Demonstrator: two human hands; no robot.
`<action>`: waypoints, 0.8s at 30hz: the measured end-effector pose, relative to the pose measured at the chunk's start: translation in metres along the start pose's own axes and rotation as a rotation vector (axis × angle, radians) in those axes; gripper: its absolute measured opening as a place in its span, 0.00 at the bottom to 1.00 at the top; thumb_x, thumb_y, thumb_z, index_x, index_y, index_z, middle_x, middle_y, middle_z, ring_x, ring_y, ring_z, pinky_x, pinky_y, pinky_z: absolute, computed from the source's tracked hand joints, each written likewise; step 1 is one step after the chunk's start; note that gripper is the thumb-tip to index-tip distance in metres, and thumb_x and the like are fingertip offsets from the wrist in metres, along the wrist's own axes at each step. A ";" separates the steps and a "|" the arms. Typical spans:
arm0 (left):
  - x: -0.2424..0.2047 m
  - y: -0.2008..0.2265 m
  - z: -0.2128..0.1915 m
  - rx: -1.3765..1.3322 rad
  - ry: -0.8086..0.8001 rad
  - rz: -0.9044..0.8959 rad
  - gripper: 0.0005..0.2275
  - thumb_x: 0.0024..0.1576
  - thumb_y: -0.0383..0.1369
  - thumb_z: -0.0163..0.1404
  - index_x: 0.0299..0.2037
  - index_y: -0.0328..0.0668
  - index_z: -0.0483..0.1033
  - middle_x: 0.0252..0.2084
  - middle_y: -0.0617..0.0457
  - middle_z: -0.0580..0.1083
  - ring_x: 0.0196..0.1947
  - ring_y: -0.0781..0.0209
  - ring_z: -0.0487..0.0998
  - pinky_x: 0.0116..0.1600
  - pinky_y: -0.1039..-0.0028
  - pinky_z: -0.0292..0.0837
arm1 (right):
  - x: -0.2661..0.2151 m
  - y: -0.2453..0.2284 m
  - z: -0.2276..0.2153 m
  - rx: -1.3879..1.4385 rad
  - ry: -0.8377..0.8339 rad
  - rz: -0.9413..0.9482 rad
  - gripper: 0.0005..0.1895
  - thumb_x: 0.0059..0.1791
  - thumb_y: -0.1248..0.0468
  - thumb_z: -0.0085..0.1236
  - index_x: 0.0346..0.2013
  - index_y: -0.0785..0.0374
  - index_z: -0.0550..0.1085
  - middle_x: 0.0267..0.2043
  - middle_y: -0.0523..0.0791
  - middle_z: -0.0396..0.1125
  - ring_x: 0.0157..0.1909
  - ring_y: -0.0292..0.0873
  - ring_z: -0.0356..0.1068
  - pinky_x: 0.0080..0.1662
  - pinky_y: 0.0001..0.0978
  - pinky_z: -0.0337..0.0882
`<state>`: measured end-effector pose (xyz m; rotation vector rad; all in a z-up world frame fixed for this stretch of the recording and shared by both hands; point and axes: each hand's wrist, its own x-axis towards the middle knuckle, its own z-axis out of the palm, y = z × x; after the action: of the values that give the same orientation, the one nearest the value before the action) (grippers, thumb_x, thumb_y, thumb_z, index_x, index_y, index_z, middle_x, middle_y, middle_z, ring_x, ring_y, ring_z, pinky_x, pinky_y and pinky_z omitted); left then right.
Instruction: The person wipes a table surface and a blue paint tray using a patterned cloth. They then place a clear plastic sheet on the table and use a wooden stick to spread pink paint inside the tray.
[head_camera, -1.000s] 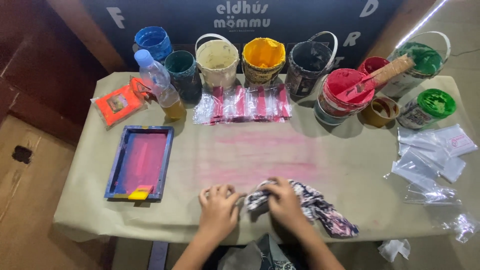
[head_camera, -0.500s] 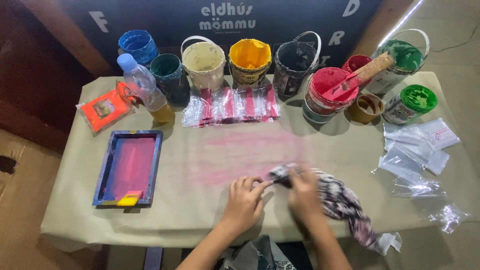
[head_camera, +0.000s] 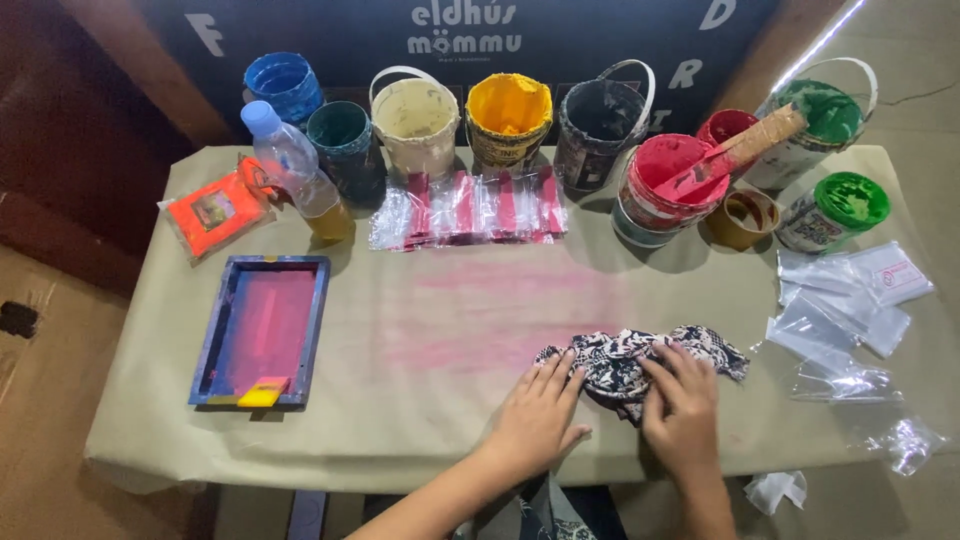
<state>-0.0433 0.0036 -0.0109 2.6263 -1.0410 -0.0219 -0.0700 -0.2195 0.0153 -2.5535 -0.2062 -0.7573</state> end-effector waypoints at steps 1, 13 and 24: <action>0.004 0.001 0.004 -0.001 0.001 0.003 0.36 0.62 0.54 0.39 0.74 0.35 0.49 0.78 0.37 0.46 0.76 0.43 0.46 0.74 0.54 0.40 | -0.002 0.007 -0.001 -0.003 0.002 0.001 0.21 0.46 0.75 0.50 0.52 0.63 0.78 0.63 0.48 0.69 0.70 0.52 0.62 0.72 0.60 0.52; 0.010 0.010 -0.025 -0.012 0.329 -0.045 0.25 0.61 0.39 0.45 0.66 0.27 0.64 0.72 0.35 0.61 0.74 0.38 0.55 0.75 0.51 0.47 | 0.001 0.006 0.039 -0.188 -0.406 0.172 0.27 0.47 0.55 0.54 0.62 0.31 0.72 0.71 0.28 0.61 0.67 0.49 0.57 0.61 0.58 0.55; -0.018 -0.034 -0.026 -0.092 -0.057 -0.239 0.35 0.65 0.55 0.32 0.76 0.42 0.42 0.79 0.49 0.44 0.78 0.53 0.40 0.75 0.60 0.31 | 0.037 -0.075 0.066 0.076 -0.776 0.130 0.36 0.50 0.63 0.42 0.75 0.46 0.56 0.81 0.35 0.42 0.75 0.56 0.41 0.66 0.58 0.45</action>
<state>-0.0312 0.0464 0.0021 2.6626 -0.7191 -0.1943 -0.0273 -0.1213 0.0160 -2.6244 -0.2981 0.3138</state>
